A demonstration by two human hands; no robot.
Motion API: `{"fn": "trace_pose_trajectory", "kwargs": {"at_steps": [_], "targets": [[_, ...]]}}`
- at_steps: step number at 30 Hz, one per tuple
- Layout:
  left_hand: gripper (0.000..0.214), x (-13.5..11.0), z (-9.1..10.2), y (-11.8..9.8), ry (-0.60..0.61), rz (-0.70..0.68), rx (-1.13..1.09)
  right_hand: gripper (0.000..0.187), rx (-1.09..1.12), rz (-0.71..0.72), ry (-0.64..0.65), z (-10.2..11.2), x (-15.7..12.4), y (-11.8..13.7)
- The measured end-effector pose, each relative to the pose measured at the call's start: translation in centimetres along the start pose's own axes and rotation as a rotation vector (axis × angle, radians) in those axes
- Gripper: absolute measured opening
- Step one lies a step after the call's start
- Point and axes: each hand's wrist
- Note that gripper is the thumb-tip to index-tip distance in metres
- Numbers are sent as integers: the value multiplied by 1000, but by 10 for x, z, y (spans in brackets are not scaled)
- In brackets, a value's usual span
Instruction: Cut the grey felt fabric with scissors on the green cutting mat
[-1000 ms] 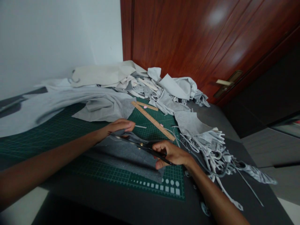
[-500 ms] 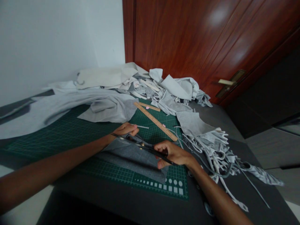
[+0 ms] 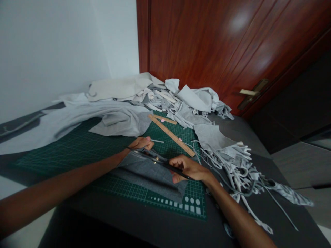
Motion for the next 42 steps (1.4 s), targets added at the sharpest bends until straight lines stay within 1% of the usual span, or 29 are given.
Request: {"fn": "trace_pose_trajectory", "kwargs": {"at_steps": [6, 9, 12, 15, 22, 28, 35, 38, 42], "targets": [[71, 2, 7, 10, 50, 5, 154, 58, -8, -14, -8, -1, 1, 0], [72, 3, 9, 13, 72, 1, 160, 59, -8, -30, -8, -1, 1, 0], [71, 2, 9, 15, 58, -3, 144, 60, 0, -47, -7, -1, 1, 0], [70, 2, 6, 12, 39, -6, 124, 59, 3, -57, -10, 0, 1, -2], [69, 2, 2, 3, 41, 4, 140, 56, 11, -47, -8, 1, 1, -5], [70, 4, 1, 1, 34, 46, 122, 55, 31, -35, -3, 0, 1, -4], [67, 3, -5, -8, 25, 28, 113, 56, 25, -51, -7, -2, -1, -2], [65, 2, -6, -8, 15, 20, 110, 58, 8, -44, -11, -2, -1, -2], [67, 3, -2, -1, 44, 6, 97, 57, 3, -38, -13, -2, -1, -2]]}}
Point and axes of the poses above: each hand's wrist, its own x-axis towards the middle knuckle, its own z-axis out of the back of the hand, y = z × x, and after that the axes turned 15 degrees about -z, right-handed
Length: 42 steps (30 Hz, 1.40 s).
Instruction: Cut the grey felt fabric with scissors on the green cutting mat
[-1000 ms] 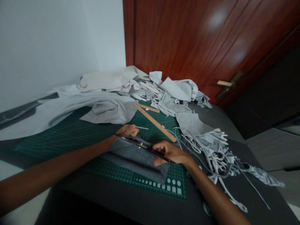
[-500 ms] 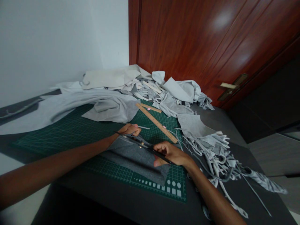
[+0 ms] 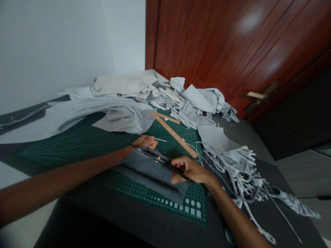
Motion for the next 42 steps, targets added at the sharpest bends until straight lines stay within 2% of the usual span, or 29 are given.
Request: {"fn": "trace_pose_trajectory", "kwargs": {"at_steps": [7, 13, 21, 30, 42], "targets": [[71, 0, 3, 6, 45, -44, 31, 59, 12, -20, -7, -1, -1, 0], [69, -3, 1, 2, 38, -34, 28, 57, 10, -21, -8, -2, -1, 4], [71, -1, 3, 7, 69, -19, 47, 57, 5, -11, -9, -2, -1, 2], [67, -3, -1, -5, 41, -14, 32, 59, 4, -31, -12, -2, -1, 2], [67, -4, -2, -6, 21, -22, 17, 57, -1, -34, -5, -1, -1, 1]]}}
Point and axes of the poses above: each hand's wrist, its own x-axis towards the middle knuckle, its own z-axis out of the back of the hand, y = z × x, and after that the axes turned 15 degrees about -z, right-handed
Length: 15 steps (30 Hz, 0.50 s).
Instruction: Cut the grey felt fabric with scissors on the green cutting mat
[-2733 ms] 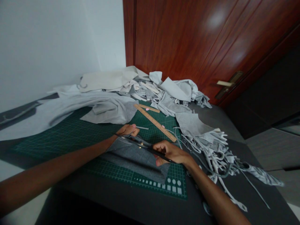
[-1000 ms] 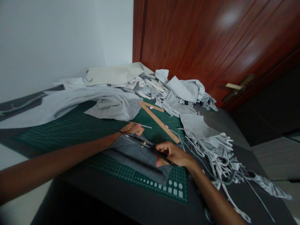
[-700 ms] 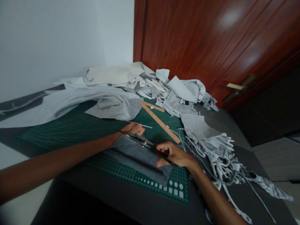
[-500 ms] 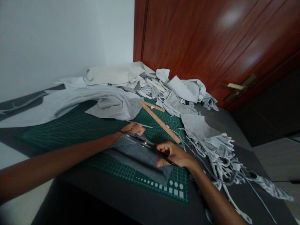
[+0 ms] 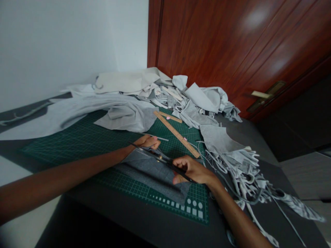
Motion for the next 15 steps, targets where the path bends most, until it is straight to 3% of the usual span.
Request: {"fn": "trace_pose_trajectory", "kwargs": {"at_steps": [15], "targets": [[66, -1, -2, -1, -12, -13, -21, 57, -27, -6, -17, -3, 0, 3]]}}
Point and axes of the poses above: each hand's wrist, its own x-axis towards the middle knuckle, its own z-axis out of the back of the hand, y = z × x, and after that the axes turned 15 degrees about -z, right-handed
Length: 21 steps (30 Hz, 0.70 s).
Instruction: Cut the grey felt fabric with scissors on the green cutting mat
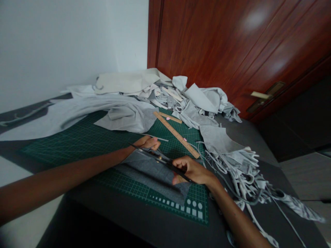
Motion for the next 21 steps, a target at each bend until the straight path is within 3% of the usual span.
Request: {"fn": "trace_pose_trajectory", "kwargs": {"at_steps": [13, 21], "targets": [[68, 0, -1, 5, 7, 2, 15, 55, -7, 16, -15, 1, 2, -3], [63, -1, -8, -6, 72, -27, -2, 53, 12, 15, -38, -2, 4, -5]]}}
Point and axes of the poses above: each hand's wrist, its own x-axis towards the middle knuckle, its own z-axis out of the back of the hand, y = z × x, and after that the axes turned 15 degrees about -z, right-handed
